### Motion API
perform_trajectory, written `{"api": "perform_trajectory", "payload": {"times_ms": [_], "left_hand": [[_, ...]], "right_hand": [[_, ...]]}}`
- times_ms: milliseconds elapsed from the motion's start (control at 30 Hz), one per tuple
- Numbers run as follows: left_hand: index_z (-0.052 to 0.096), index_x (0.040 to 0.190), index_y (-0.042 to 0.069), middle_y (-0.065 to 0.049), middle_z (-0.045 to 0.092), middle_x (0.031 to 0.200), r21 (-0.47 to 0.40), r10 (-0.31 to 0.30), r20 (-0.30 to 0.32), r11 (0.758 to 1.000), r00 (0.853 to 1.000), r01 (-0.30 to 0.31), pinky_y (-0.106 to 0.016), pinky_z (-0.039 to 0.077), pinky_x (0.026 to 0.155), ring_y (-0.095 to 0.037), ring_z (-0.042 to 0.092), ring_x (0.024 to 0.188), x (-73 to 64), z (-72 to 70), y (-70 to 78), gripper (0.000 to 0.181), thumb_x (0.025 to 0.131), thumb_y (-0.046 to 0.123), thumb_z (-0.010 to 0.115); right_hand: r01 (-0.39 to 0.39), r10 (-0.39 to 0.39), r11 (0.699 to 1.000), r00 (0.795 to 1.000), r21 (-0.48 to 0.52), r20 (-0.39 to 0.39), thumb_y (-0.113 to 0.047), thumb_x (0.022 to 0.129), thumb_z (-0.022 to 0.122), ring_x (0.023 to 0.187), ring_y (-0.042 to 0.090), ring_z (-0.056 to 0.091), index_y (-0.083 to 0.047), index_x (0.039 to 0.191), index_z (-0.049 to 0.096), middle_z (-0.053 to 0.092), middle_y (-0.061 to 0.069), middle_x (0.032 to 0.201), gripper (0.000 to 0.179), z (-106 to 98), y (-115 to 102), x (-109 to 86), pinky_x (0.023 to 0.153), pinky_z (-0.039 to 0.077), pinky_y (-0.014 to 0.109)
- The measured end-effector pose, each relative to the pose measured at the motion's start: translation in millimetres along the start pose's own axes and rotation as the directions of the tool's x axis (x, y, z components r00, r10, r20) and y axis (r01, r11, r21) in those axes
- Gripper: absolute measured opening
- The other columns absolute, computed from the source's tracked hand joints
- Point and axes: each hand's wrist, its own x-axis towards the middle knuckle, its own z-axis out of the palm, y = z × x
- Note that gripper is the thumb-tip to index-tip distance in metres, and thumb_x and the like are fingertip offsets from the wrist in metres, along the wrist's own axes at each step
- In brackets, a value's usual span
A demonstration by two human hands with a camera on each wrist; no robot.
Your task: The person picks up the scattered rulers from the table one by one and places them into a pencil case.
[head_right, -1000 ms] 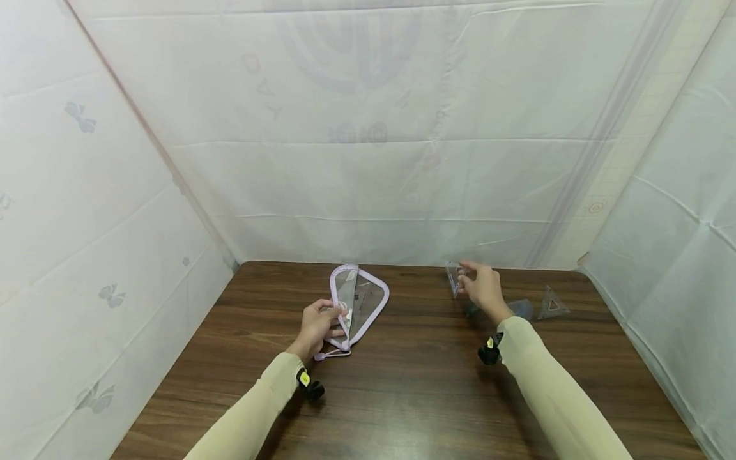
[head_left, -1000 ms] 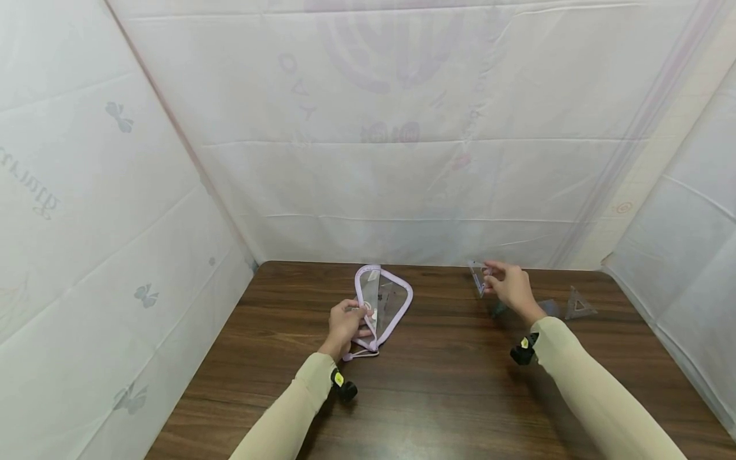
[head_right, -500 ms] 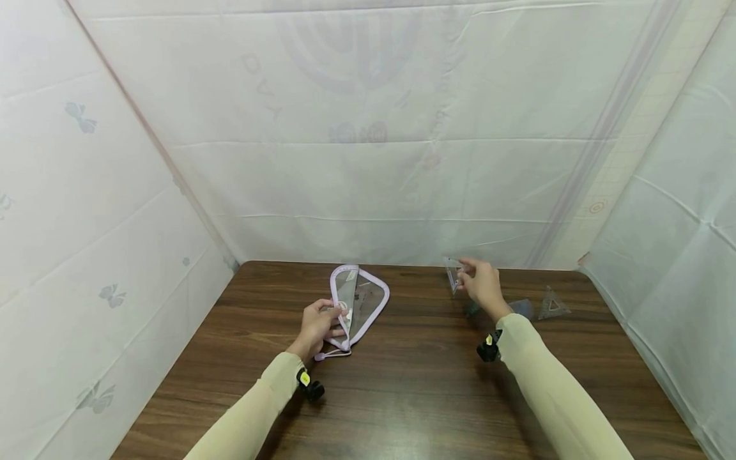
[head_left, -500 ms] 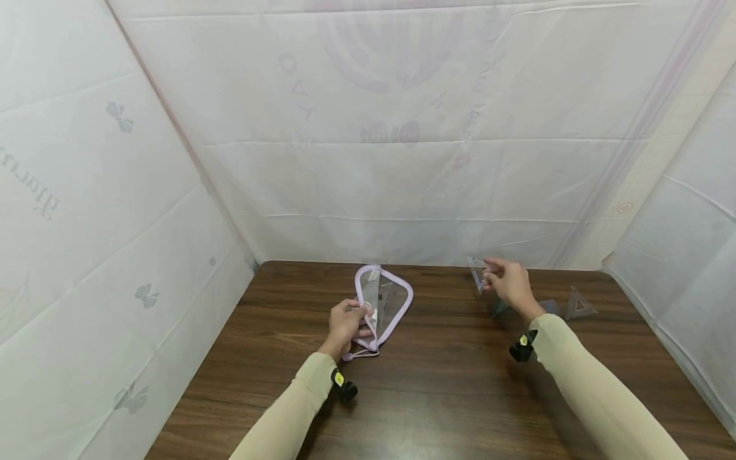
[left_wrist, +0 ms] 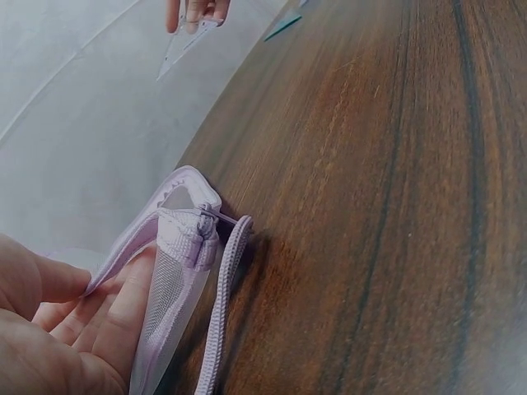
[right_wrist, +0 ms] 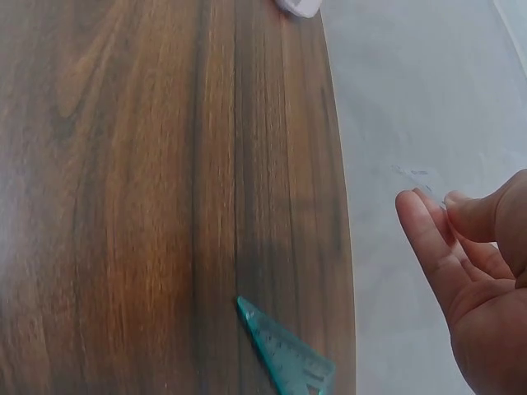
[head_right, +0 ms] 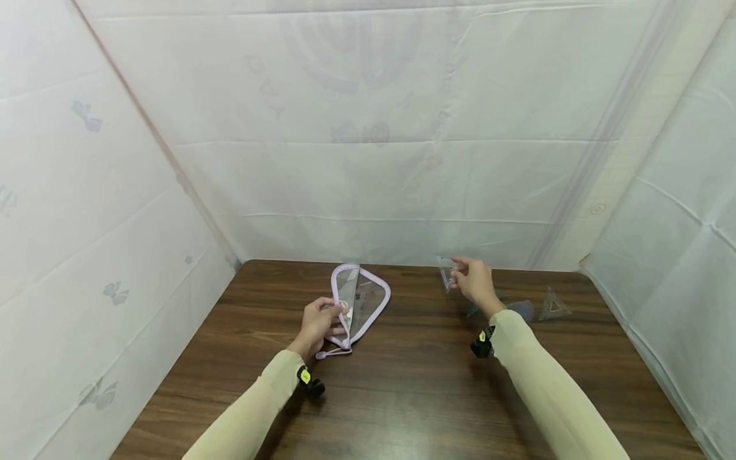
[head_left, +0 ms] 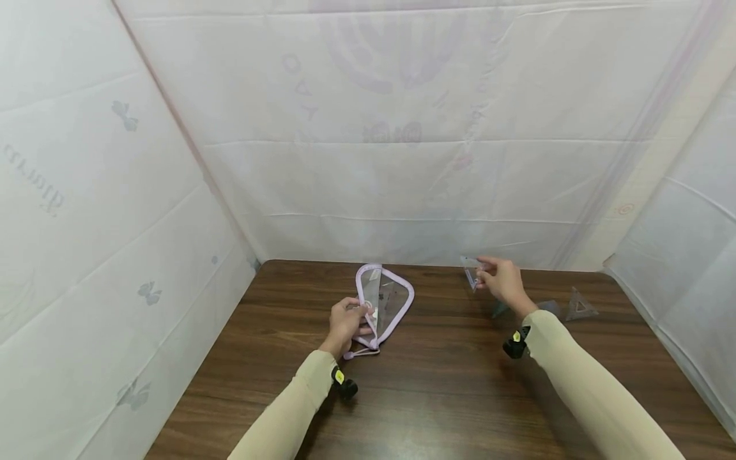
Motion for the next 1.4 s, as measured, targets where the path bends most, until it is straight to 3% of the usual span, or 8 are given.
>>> {"api": "perform_trajectory", "payload": {"times_ms": [200, 833, 1133, 1400], "left_hand": [[0.057, 0.109, -0.004, -0.023, 0.075, 0.104, 0.011, -0.008, -0.003, 1.0, 1.0, 0.008, -0.039, 0.066, 0.06, -0.025, 0.074, 0.08, 0.4, 0.8, 1.0, 0.013, 0.098, 0.0, 0.062], [0.058, 0.111, -0.003, -0.024, 0.074, 0.109, 0.006, -0.031, -0.01, 1.0, 0.999, 0.031, -0.038, 0.066, 0.061, -0.025, 0.075, 0.084, 3.9, 1.0, -1.7, 0.013, 0.099, 0.001, 0.063], [0.055, 0.114, -0.007, -0.029, 0.072, 0.111, -0.016, -0.016, 0.007, 1.0, 1.0, 0.016, -0.04, 0.066, 0.06, -0.031, 0.075, 0.086, -0.3, 3.0, 2.6, 0.017, 0.099, 0.0, 0.061], [0.058, 0.11, -0.003, -0.024, 0.074, 0.107, -0.006, -0.029, -0.015, 1.0, 0.999, 0.029, -0.038, 0.066, 0.059, -0.026, 0.075, 0.081, 2.5, 3.1, -0.4, 0.012, 0.099, 0.0, 0.062]], "right_hand": [[-0.033, 0.032, 0.998, 0.999, 0.058, 0.027, 0.007, 0.099, 0.061, 0.078, 0.033, 0.074, 0.01, 0.138, 0.056, 0.069, 0.03, 0.11, 0.039, 5.8, -5.9, 2.6, 0.075, 0.065, 0.048], [-0.044, 0.03, 0.989, 0.995, 0.142, 0.097, 0.006, 0.099, 0.062, 0.075, 0.028, 0.074, 0.008, 0.138, 0.057, 0.069, 0.029, 0.11, 0.039, 40.6, -16.5, 11.1, 0.074, 0.065, 0.051], [-0.072, 0.052, 0.985, 0.991, 0.156, 0.125, 0.004, 0.099, 0.063, 0.078, 0.025, 0.073, 0.005, 0.138, 0.059, 0.069, 0.026, 0.111, 0.039, 60.6, -25.6, 11.2, 0.071, 0.066, 0.045], [-0.079, 0.054, 0.981, 0.989, 0.175, 0.141, 0.004, 0.098, 0.065, 0.077, 0.024, 0.073, 0.005, 0.136, 0.06, 0.069, 0.025, 0.111, 0.038, 75.8, -32.2, 14.0, 0.069, 0.067, 0.041]]}}
